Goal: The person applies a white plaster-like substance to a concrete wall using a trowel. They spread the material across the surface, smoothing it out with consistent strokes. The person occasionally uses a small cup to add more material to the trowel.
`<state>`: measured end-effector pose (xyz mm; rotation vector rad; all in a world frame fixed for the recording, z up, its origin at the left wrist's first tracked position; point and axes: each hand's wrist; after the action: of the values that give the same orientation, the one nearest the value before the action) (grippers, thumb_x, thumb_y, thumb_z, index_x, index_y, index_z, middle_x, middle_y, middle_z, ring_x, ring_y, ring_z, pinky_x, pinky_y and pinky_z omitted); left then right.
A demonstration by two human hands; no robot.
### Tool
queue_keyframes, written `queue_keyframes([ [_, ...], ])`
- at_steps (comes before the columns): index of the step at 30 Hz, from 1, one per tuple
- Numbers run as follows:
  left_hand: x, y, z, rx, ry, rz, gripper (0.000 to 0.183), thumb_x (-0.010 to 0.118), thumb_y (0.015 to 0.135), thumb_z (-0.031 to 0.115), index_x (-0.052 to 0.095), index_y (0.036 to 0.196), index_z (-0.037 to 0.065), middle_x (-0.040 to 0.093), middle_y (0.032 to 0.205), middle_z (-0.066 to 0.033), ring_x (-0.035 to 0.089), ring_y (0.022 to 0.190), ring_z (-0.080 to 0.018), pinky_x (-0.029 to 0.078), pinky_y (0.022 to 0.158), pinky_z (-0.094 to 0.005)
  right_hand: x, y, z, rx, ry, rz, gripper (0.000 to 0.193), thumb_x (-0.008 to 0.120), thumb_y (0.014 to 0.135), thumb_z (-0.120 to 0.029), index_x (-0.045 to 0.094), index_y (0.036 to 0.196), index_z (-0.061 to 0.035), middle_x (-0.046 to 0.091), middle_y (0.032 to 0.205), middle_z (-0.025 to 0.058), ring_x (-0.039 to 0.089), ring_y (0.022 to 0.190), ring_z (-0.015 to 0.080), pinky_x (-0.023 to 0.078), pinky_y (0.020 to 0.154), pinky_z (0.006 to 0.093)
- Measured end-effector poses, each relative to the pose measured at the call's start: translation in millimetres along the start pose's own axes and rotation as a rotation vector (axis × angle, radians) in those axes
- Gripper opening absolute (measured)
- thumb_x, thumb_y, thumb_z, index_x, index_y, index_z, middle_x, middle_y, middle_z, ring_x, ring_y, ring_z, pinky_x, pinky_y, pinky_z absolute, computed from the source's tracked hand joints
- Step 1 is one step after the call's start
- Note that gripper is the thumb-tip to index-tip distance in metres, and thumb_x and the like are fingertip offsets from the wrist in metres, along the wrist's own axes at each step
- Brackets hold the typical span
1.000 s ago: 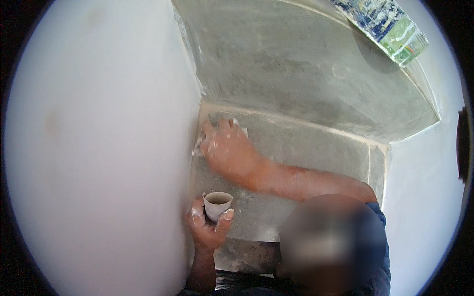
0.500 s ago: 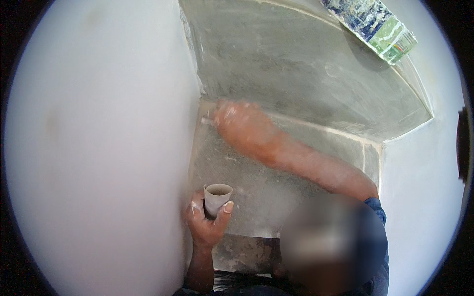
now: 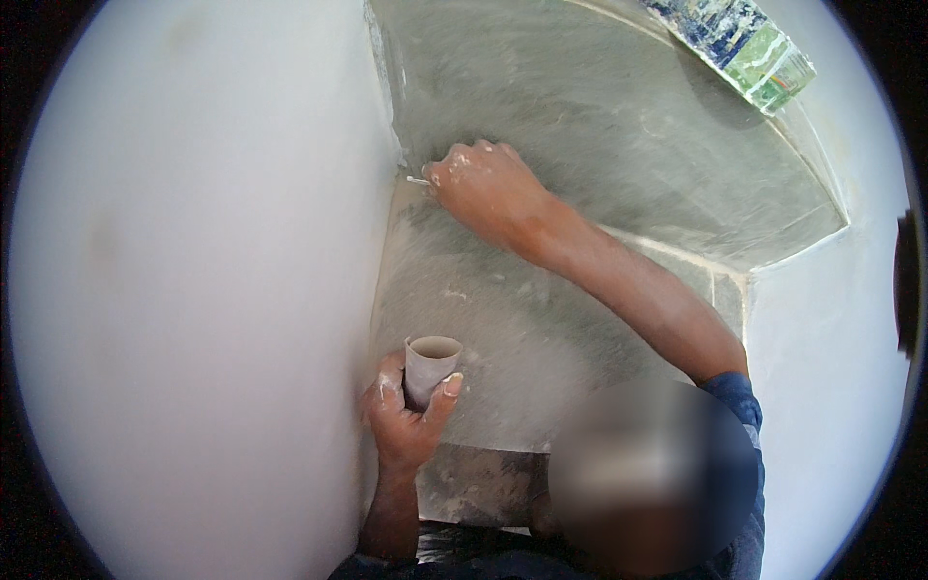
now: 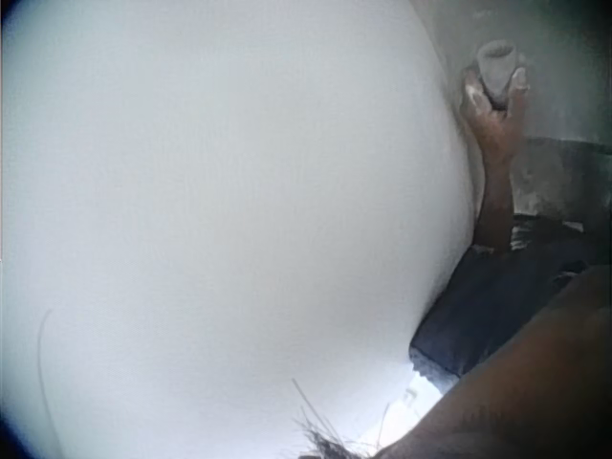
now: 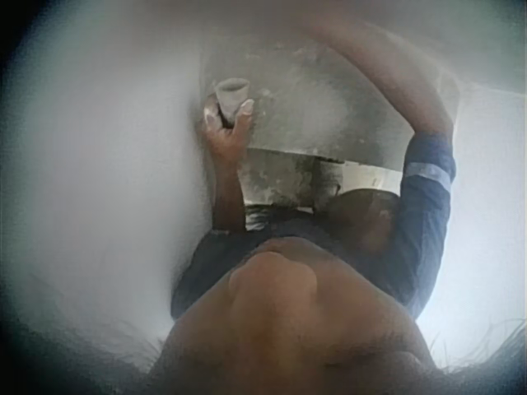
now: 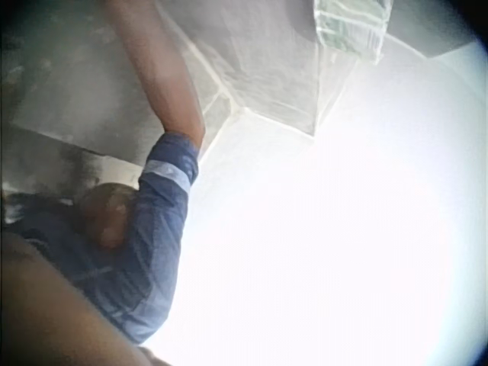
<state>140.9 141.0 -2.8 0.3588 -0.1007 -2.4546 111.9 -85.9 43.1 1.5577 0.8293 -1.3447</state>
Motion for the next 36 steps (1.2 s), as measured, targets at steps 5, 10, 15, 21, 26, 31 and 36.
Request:
queue_keyframes([
  [5,0,-6,-10,-0.081,-0.006,-0.072,0.039,0.063,0.077,0.022,0.050,0.105,-0.002,0.055,0.090,-0.0098,0.052,0.084,-0.0179,0.042,0.075,-0.0317,6,8,7,-0.069,0.002,-0.045,0.023,0.056,0.081,-0.020,0.064,0.085,0.0006,0.062,0.085,0.0196,0.062,0.080,0.0331,0.050,0.072,0.0402],
  [10,4,-1,-3,0.073,0.009,0.018,0.035,0.067,0.077,0.023,0.053,0.095,-0.003,0.060,0.077,-0.0125,0.059,0.071,-0.0157,0.048,0.061,-0.0292,-14,6,1,-0.143,0.051,-0.208,0.023,0.056,0.081,-0.019,0.064,0.089,0.0012,0.062,0.089,0.0207,0.062,0.084,0.0338,0.050,0.074,0.0401],
  [15,0,-6,-4,-0.050,-0.026,-0.072,0.040,0.062,0.079,0.021,0.049,0.108,-0.003,0.056,0.093,-0.0112,0.053,0.086,-0.0185,0.043,0.077,-0.0331,-3,18,-3,0.001,0.052,-0.063,0.022,0.057,0.081,-0.019,0.064,0.087,0.0014,0.062,0.090,0.0204,0.062,0.083,0.0339,0.050,0.074,0.0410],
  [21,2,-7,-3,-0.067,-0.005,-0.070,0.041,0.062,0.079,0.021,0.049,0.110,-0.003,0.056,0.096,-0.0114,0.052,0.089,-0.0190,0.042,0.079,-0.0334,3,19,-11,-0.085,0.014,-0.079,0.022,0.057,0.081,-0.020,0.063,0.088,0.0002,0.062,0.091,0.0205,0.062,0.083,0.0341,0.050,0.074,0.0411],
  [26,0,-8,-3,-0.062,0.028,-0.067,0.042,0.062,0.079,0.023,0.049,0.109,-0.002,0.056,0.095,-0.0117,0.053,0.088,-0.0193,0.043,0.078,-0.0342,-5,14,-7,-0.143,0.055,-0.164,0.024,0.058,0.080,-0.022,0.064,0.088,-0.0005,0.063,0.088,0.0198,0.062,0.084,0.0329,0.051,0.074,0.0404],
  [31,8,-6,-4,0.029,0.042,-0.007,0.034,0.065,0.079,0.024,0.051,0.097,-0.001,0.058,0.082,-0.0110,0.056,0.074,-0.0160,0.045,0.064,-0.0305,-2,15,-2,0.043,0.006,-0.096,0.025,0.058,0.081,-0.023,0.065,0.088,-0.0001,0.063,0.088,0.0192,0.062,0.084,0.0336,0.051,0.075,0.0395],
  [36,5,-5,-6,0.055,0.028,0.013,0.030,0.065,0.079,0.023,0.051,0.090,-0.001,0.058,0.075,-0.0106,0.057,0.067,-0.0140,0.047,0.056,-0.0286,-8,12,-10,-0.073,0.024,-0.221,0.027,0.057,0.082,-0.024,0.064,0.090,0.0001,0.062,0.090,0.0195,0.062,0.085,0.0330,0.051,0.074,0.0396],
])
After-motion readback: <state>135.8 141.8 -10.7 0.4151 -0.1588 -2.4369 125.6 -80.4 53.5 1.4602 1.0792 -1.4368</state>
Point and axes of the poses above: each hand's wrist, its own y-axis towards the middle knuckle, its own x-axis out of the palm, z = x × y
